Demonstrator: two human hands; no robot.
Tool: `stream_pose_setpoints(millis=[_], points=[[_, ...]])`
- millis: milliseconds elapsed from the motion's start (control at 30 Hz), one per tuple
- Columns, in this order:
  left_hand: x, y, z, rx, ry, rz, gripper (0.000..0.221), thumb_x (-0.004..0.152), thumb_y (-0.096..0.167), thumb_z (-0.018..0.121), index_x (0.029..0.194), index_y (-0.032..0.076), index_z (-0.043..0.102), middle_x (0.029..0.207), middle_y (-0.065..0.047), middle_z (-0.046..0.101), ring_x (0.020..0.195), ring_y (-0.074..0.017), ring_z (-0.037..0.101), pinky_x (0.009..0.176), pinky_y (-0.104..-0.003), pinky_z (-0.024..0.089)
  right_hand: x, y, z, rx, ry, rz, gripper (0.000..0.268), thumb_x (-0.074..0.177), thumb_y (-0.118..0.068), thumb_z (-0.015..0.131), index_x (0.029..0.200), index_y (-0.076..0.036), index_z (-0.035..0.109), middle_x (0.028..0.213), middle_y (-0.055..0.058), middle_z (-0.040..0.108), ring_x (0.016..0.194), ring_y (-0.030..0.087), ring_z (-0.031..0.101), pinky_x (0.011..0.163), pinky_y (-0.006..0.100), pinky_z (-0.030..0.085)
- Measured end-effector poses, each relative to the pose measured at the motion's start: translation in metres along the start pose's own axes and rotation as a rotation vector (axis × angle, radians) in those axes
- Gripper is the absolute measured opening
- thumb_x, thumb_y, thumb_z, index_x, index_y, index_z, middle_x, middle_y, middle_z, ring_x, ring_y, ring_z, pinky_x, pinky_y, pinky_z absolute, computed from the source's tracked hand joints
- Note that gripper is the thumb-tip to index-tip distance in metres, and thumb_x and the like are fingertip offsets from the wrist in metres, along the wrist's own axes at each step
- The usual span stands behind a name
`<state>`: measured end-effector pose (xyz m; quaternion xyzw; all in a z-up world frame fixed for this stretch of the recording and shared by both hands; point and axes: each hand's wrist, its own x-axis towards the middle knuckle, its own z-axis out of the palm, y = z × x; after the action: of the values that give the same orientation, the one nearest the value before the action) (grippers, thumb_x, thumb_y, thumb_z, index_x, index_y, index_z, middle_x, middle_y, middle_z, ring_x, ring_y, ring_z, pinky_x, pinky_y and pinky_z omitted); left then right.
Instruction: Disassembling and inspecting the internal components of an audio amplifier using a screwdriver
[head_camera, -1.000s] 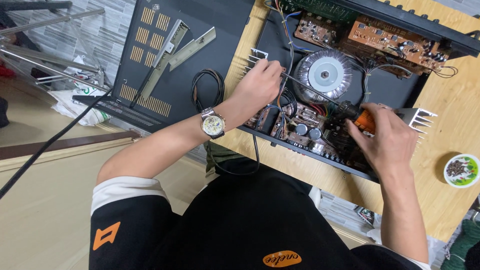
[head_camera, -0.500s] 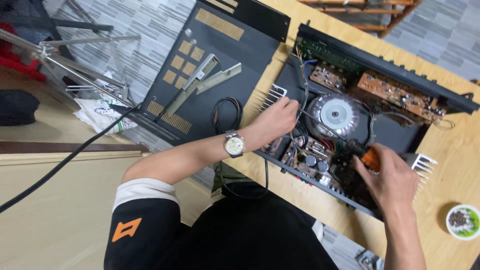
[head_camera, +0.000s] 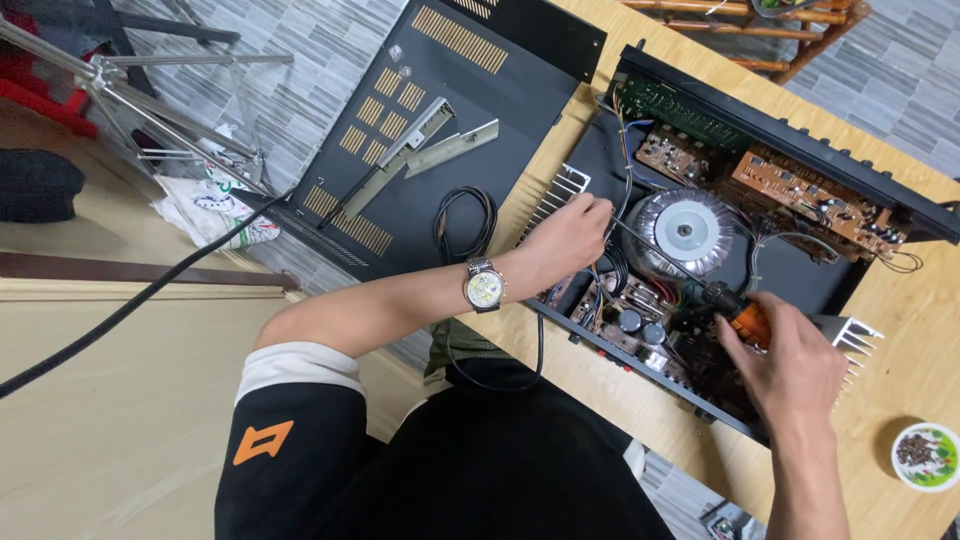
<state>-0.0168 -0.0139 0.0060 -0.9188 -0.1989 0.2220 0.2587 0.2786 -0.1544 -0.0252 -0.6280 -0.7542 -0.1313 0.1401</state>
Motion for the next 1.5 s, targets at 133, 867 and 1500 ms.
stream_pose_setpoints(millis=[133, 867, 1500], points=[[0.004, 0.001, 0.0, -0.011, 0.029, -0.019, 0.011, 0.098, 0.027, 0.061, 0.09, 0.03, 0.068, 0.089, 0.008, 0.06, 0.089, -0.0168, 0.04, 0.073, -0.032, 0.032, 0.003, -0.004, -0.006, 0.021, -0.01, 0.01, 0.035, 0.097, -0.04, 0.084, 0.118, -0.014, 0.071, 0.098, -0.003, 0.076, 0.078, 0.01, 0.068, 0.053, 0.026, 0.045], [-0.023, -0.106, 0.186, -1.236, 0.355, -0.621, 0.017, 0.09, -0.004, 0.068, 0.081, 0.008, 0.061, 0.085, -0.008, 0.056, 0.068, -0.0213, 0.055, 0.058, -0.036, 0.046, -0.002, 0.001, -0.002, -0.028, -0.004, -0.004, 0.039, 0.097, -0.043, 0.086, 0.119, -0.014, 0.071, 0.099, -0.002, 0.077, 0.075, 0.008, 0.066, 0.055, 0.023, 0.046], [-0.085, -0.052, -0.022, -1.284, 0.489, -0.472, 0.015, 0.1, 0.005, 0.048, 0.094, 0.0, 0.061, 0.087, -0.011, 0.06, 0.076, -0.0255, 0.054, 0.07, -0.04, 0.045, 0.006, -0.01, -0.018, 0.352, -0.19, -0.066, 0.037, 0.093, -0.031, 0.08, 0.119, -0.007, 0.07, 0.088, 0.004, 0.072, 0.073, 0.017, 0.067, 0.066, 0.029, 0.049]])
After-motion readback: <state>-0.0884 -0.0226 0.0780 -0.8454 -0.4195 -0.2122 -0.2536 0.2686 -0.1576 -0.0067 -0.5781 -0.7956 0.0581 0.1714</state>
